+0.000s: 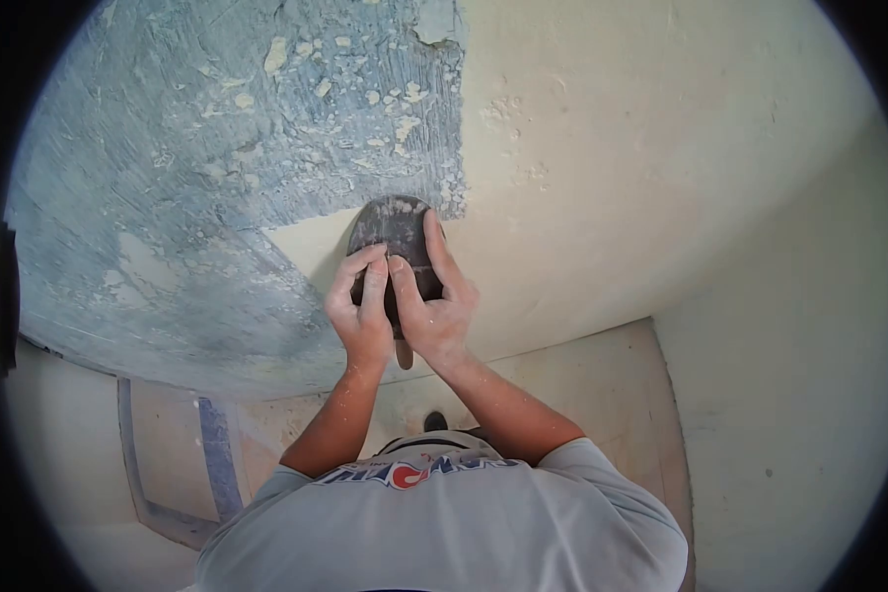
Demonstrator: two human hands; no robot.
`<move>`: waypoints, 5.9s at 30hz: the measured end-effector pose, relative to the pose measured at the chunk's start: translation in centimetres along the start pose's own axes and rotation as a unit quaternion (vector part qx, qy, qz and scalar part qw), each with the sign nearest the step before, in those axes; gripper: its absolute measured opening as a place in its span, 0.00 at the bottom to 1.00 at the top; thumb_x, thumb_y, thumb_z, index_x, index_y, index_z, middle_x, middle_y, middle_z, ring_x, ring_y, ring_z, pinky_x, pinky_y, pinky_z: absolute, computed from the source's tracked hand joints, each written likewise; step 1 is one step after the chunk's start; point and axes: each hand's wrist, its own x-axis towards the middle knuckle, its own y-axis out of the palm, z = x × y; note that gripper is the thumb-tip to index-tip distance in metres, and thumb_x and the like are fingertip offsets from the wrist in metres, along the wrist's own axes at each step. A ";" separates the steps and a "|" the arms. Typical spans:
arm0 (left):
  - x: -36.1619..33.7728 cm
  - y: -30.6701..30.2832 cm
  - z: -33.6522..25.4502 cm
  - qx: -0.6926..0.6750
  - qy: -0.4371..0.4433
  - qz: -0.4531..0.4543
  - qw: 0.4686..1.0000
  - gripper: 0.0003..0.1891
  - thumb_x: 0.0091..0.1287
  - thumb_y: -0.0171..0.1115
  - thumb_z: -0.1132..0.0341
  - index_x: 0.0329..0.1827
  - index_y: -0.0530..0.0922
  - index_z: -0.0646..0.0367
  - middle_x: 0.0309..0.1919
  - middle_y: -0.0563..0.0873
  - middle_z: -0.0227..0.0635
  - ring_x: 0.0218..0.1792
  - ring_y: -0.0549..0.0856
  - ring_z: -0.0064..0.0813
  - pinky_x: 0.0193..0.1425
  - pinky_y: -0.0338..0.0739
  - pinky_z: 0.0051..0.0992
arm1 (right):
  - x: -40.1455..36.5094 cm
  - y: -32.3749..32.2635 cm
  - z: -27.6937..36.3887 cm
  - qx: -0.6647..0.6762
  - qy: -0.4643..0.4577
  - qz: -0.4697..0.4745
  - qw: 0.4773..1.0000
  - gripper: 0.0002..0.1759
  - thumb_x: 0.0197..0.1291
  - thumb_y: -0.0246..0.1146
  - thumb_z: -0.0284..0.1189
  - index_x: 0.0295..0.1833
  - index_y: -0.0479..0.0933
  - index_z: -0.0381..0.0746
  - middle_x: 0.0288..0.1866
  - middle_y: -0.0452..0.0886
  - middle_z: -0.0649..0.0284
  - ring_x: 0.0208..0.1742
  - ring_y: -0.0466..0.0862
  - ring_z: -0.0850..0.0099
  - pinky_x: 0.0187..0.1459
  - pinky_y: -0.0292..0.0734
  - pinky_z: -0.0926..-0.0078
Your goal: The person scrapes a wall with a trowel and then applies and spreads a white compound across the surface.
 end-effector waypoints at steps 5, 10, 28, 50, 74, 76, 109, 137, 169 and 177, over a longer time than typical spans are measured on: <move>-1.4 -0.5 2.1 0.018 -0.003 -0.005 1.000 0.09 0.70 0.59 0.72 0.46 0.83 0.67 0.42 0.88 0.40 0.46 0.84 0.28 0.55 0.76 0.28 | -1.8 0.0 -2.8 -0.040 -0.089 -0.017 0.995 0.33 0.60 0.65 0.24 0.70 0.67 0.31 0.53 0.84 0.46 0.44 0.85 0.74 0.42 0.80 0.77; 0.4 0.1 -0.6 -0.026 0.006 -0.008 1.000 0.09 0.70 0.58 0.72 0.46 0.83 0.68 0.43 0.88 0.40 0.46 0.84 0.28 0.56 0.75 0.27 | 0.1 -0.3 1.4 0.021 0.052 0.030 0.998 0.33 0.61 0.65 0.22 0.71 0.65 0.29 0.55 0.82 0.48 0.51 0.83 0.71 0.52 0.77 0.75; 0.8 -0.4 -1.3 -0.014 -0.011 0.015 1.000 0.10 0.69 0.59 0.72 0.48 0.83 0.68 0.46 0.86 0.39 0.49 0.82 0.27 0.59 0.73 0.27 | -0.4 0.1 1.0 0.014 0.013 0.006 1.000 0.33 0.61 0.64 0.24 0.72 0.65 0.30 0.56 0.82 0.47 0.50 0.81 0.73 0.52 0.78 0.75; 0.1 -0.5 0.4 -0.005 0.007 0.019 1.000 0.10 0.69 0.58 0.71 0.47 0.83 0.68 0.43 0.87 0.39 0.47 0.83 0.27 0.57 0.74 0.26 | -0.9 0.3 -0.1 0.016 -0.023 -0.022 0.999 0.32 0.61 0.65 0.26 0.71 0.67 0.34 0.47 0.85 0.49 0.42 0.83 0.76 0.44 0.79 0.76; -5.7 -1.2 1.4 -0.279 -0.141 0.048 0.949 0.32 0.67 0.57 0.74 0.74 0.58 0.66 0.61 0.75 0.42 0.58 0.76 0.30 0.63 0.71 0.29 | -7.9 -2.4 -2.4 0.154 0.130 0.035 0.979 0.21 0.64 0.61 0.27 0.61 0.71 0.32 0.50 0.80 0.57 0.50 0.79 0.71 0.53 0.75 0.71; -6.0 -1.2 1.8 -0.260 -0.153 0.038 0.953 0.27 0.69 0.55 0.73 0.71 0.62 0.66 0.58 0.76 0.40 0.55 0.77 0.28 0.61 0.72 0.28 | -7.6 -2.4 -2.5 0.159 0.132 0.041 0.978 0.20 0.64 0.61 0.27 0.60 0.71 0.31 0.50 0.80 0.57 0.50 0.79 0.71 0.53 0.75 0.71; -8.0 -3.1 5.5 -0.191 -0.180 0.044 0.964 0.15 0.70 0.60 0.69 0.55 0.73 0.66 0.50 0.78 0.41 0.49 0.77 0.27 0.53 0.74 0.29 | -7.4 -1.6 -3.9 0.161 0.090 0.041 0.982 0.20 0.62 0.60 0.26 0.58 0.72 0.30 0.48 0.80 0.55 0.47 0.79 0.69 0.50 0.75 0.71; -6.3 -2.7 5.7 -0.080 -0.090 0.008 0.993 0.17 0.69 0.60 0.73 0.59 0.77 0.69 0.47 0.76 0.46 0.47 0.79 0.39 0.50 0.76 0.32 | -7.0 -0.9 -3.4 0.136 0.119 0.024 0.983 0.13 0.64 0.63 0.28 0.49 0.76 0.31 0.40 0.83 0.59 0.40 0.80 0.74 0.42 0.77 0.73; -6.5 -3.0 7.3 0.103 -0.030 0.045 0.993 0.15 0.69 0.62 0.71 0.56 0.78 0.67 0.48 0.76 0.43 0.47 0.80 0.41 0.50 0.76 0.34 | -7.2 0.2 -2.6 0.117 0.105 -0.022 0.987 0.13 0.63 0.64 0.29 0.49 0.78 0.32 0.39 0.84 0.59 0.38 0.83 0.73 0.40 0.78 0.72; -5.4 -3.4 5.8 0.089 -0.032 0.046 0.994 0.14 0.73 0.54 0.67 0.52 0.79 0.70 0.43 0.84 0.40 0.45 0.80 0.25 0.48 0.75 0.27 | -6.6 0.5 -1.8 0.092 0.104 -0.012 0.990 0.12 0.63 0.64 0.28 0.48 0.77 0.32 0.38 0.84 0.58 0.38 0.83 0.73 0.39 0.78 0.73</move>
